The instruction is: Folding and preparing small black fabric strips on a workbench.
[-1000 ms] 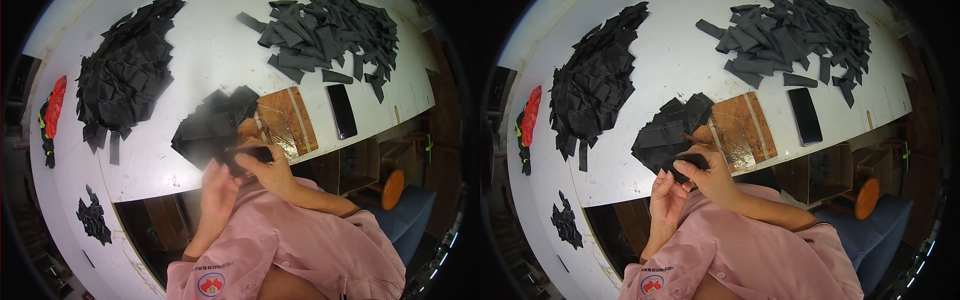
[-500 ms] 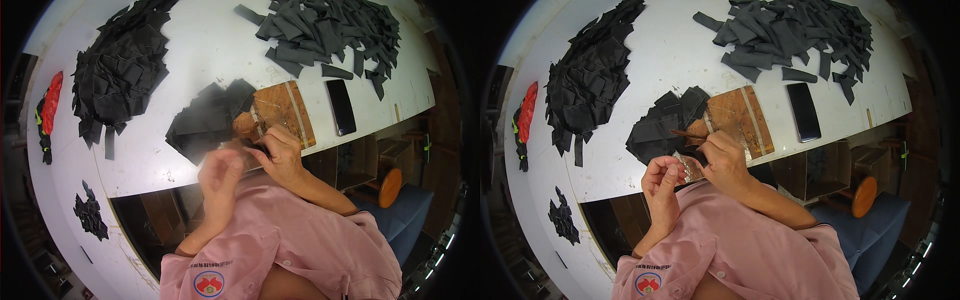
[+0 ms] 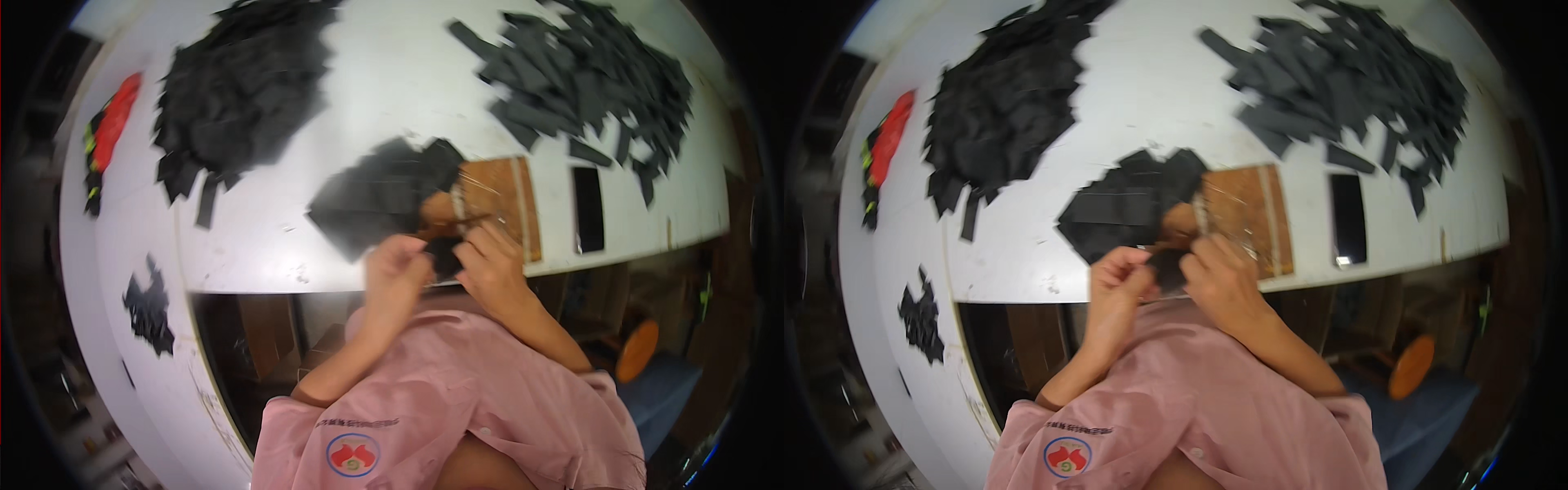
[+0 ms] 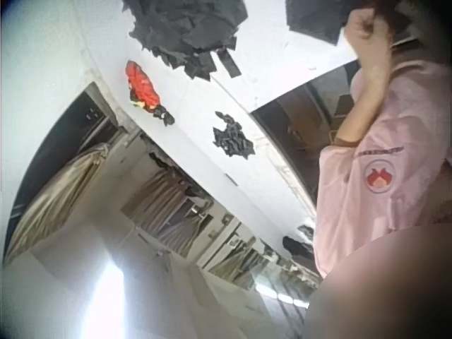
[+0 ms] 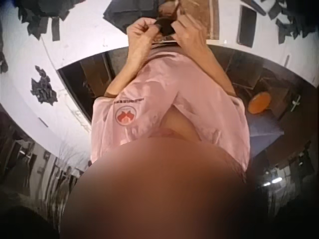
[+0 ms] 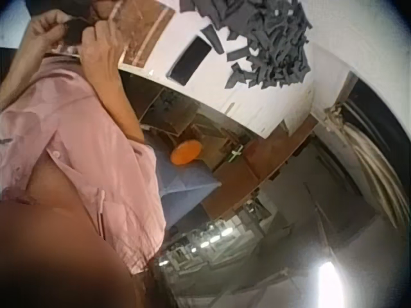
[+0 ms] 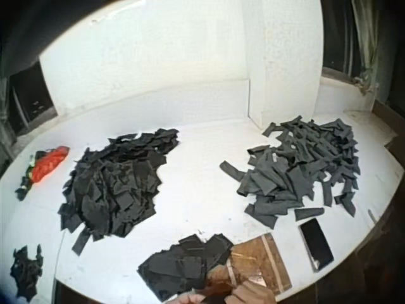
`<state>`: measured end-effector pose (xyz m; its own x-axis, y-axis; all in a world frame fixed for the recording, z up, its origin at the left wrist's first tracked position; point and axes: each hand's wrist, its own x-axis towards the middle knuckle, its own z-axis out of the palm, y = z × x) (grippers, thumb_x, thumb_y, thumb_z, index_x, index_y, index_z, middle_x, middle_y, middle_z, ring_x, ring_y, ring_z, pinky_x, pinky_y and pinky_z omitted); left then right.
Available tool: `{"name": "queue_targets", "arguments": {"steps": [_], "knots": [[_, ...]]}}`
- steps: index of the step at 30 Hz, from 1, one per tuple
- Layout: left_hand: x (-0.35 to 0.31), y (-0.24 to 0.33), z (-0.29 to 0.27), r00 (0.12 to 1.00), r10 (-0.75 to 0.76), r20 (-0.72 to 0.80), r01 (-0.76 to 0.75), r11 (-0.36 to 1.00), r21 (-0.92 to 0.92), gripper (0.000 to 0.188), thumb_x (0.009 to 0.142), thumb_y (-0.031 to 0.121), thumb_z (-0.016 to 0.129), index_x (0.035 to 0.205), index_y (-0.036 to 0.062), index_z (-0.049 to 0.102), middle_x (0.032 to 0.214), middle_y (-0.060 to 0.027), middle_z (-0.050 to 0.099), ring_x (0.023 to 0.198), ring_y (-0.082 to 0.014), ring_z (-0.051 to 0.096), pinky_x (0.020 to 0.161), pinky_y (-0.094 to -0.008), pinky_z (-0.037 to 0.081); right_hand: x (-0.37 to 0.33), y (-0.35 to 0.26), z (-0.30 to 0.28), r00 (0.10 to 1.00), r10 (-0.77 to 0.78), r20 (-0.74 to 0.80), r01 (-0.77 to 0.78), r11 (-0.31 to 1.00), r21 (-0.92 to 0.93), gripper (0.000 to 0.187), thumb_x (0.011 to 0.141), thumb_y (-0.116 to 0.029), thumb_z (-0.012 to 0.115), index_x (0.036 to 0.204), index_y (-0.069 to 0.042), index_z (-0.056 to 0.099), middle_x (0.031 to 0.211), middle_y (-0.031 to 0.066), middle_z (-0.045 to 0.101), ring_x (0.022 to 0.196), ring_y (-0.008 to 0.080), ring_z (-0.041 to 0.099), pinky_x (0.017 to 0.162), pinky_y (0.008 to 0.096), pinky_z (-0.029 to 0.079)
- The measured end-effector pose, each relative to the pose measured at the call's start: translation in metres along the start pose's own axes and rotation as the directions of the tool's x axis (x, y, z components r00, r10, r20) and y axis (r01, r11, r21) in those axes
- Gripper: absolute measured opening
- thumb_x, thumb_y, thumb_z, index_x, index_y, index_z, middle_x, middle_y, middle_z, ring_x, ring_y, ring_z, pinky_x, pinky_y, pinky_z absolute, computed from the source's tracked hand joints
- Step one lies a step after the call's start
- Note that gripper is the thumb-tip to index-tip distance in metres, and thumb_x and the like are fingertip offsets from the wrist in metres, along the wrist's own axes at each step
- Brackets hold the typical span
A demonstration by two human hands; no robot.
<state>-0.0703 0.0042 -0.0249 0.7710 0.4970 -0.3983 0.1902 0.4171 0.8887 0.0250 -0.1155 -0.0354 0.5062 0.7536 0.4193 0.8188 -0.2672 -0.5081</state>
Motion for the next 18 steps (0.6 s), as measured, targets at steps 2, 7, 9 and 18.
{"name": "queue_targets", "arguments": {"steps": [2,7,9,18], "knots": [[-0.001,-0.010,-0.008,0.991,0.124,-0.042,-0.123,0.992,0.027,0.008,0.076,-0.002,0.053,0.080,0.0042,0.055,0.064,0.0008,0.053,0.054,-0.0031,0.046,0.048,-0.0184,0.040,0.006,-0.018,-0.004,0.986,0.129,0.108,-0.154,0.953,0.261,0.036,0.054,-0.018,0.071,0.082,-0.002,0.055,0.074,0.0090,0.049,0.068,0.0223,0.051,0.054,0.0291,0.042],[-0.011,-0.009,0.003,0.873,0.486,-0.039,-0.447,0.830,0.333,0.007,0.069,-0.001,0.056,0.076,0.0008,0.055,0.060,-0.0054,0.051,0.052,-0.0121,0.050,0.048,-0.0249,0.039,-0.010,-0.017,0.001,0.985,0.172,0.033,-0.169,0.884,0.436,0.023,0.071,-0.009,0.064,0.091,0.001,0.056,0.079,0.0104,0.052,0.067,0.0207,0.052,0.054,0.0277,0.041],[-0.020,0.005,0.002,0.883,0.470,0.002,-0.417,0.781,0.465,0.006,0.068,0.008,0.056,0.072,0.0037,0.055,0.062,-0.0105,0.054,0.055,-0.0261,0.054,0.050,-0.0347,0.039,-0.003,-0.021,-0.003,0.992,0.121,0.043,-0.128,0.926,0.356,0.014,0.074,0.000,0.054,0.088,0.002,0.055,0.075,0.0107,0.051,0.063,0.0202,0.051,0.052,0.0276,0.040],[-0.013,-0.006,-0.027,0.888,0.365,-0.279,-0.417,0.895,-0.156,0.012,0.064,-0.003,0.055,0.074,0.0003,0.050,0.057,-0.0051,0.051,0.046,-0.0103,0.048,0.038,-0.0254,0.032,0.021,-0.034,0.030,0.988,0.054,0.147,-0.083,0.977,0.196,0.006,0.077,0.000,0.050,0.082,0.002,0.052,0.075,0.0068,0.047,0.064,0.0139,0.046,0.054,0.0238,0.037]]}}
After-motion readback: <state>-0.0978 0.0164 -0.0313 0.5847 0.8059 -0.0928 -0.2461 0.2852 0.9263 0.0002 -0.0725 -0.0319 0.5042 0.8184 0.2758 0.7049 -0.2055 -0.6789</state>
